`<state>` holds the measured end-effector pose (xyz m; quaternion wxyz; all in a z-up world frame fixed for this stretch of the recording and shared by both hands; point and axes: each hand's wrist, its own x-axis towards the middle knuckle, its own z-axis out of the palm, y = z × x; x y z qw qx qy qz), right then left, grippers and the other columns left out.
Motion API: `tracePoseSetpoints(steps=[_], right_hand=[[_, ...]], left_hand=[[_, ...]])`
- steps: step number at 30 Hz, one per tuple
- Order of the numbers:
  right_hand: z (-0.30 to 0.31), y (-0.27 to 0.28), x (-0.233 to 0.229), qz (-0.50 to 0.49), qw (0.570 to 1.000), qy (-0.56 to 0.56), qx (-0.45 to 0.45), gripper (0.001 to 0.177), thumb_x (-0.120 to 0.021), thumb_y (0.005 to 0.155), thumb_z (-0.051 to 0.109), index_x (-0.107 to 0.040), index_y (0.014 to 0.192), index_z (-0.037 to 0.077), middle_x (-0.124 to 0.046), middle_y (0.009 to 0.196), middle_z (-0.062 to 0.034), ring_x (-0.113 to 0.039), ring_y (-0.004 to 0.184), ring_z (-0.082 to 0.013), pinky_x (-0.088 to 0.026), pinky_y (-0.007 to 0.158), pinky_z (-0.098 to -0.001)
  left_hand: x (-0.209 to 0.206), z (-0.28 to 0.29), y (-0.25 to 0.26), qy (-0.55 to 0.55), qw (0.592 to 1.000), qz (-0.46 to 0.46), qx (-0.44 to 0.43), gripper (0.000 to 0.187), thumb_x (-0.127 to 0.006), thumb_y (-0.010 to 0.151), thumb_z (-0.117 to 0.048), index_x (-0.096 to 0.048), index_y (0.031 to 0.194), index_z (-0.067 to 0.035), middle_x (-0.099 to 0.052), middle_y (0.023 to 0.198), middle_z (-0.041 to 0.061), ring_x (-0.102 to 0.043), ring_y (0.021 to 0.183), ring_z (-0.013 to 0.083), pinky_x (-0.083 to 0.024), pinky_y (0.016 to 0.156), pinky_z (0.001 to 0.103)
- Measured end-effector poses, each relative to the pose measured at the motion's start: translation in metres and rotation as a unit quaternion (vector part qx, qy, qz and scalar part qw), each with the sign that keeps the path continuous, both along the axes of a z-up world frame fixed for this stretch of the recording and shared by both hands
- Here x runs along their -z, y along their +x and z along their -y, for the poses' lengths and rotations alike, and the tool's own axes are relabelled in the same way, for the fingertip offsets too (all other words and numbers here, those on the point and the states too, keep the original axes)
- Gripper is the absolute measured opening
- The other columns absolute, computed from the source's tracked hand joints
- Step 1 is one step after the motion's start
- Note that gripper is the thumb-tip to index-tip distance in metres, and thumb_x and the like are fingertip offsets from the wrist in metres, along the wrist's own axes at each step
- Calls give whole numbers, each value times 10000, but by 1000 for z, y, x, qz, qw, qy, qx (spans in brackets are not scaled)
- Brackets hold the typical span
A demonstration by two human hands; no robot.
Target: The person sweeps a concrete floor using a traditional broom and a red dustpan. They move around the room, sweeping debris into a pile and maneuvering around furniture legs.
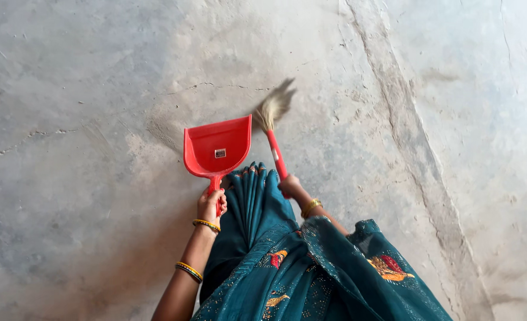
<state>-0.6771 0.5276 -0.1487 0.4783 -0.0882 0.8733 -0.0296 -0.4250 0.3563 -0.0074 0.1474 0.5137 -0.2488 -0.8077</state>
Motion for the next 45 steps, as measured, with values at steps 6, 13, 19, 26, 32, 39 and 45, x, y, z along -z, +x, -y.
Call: tracePoseSetpoints(steps=[6,13,19,26,32,39,45], right_hand=[[-11,-48,-58,1,993,-58,99,343,-739,802,151,-667,1119,42,-689,697,-110,-673,523,-219,-577,488,-396],[-67,-2,-99,71,971,-57,223,390,-763,781,89,-622,1112,-59,-669,711,-134,-663,546,-255,-551,474,-433],[4,9,-58,58,998,29,-20,432,-826,750,264,-725,1033,-47,-763,868,-171,-770,779,-279,-627,709,-396],[124,-45,-18,45,996,-77,19,409,-788,778,196,-668,1102,-22,-748,802,-150,-750,659,-252,-630,568,-384],[69,-91,-57,5,986,-139,87,381,-789,774,145,-611,1094,40,-638,680,-75,-620,496,-187,-531,405,-376],[-23,-100,-92,-64,960,-111,249,302,-747,793,77,-578,1017,-35,-628,682,-85,-618,503,-179,-532,408,-365],[-38,-168,-63,-29,977,-12,212,265,-757,817,89,-638,992,-71,-668,770,-112,-660,601,-193,-563,488,-357]], left_hand=[[-3,29,-24,1,1000,-21,-19,213,-661,910,-108,-588,1098,-40,-533,659,17,-477,476,82,-367,409,211],[-6,44,-23,3,999,-19,-47,318,-671,917,-106,-582,1204,-4,-543,677,23,-494,498,80,-384,426,208],[-1,46,-19,23,998,-2,-51,357,-666,883,-117,-622,1232,-55,-543,652,20,-472,458,83,-375,403,206],[-4,44,-23,5,997,-5,-72,296,-673,909,-109,-597,1183,-25,-543,671,25,-484,492,78,-369,413,210],[-22,43,-27,5,997,-13,-77,293,-663,905,-108,-603,1181,-28,-545,676,26,-471,478,81,-367,410,211],[-22,32,-31,12,995,-16,-98,313,-663,901,-118,-610,1202,-50,-532,663,19,-478,483,76,-355,412,203],[-26,9,-48,26,989,-11,-147,318,-662,899,-112,-605,1206,-52,-534,662,20,-481,481,84,-360,421,208]])
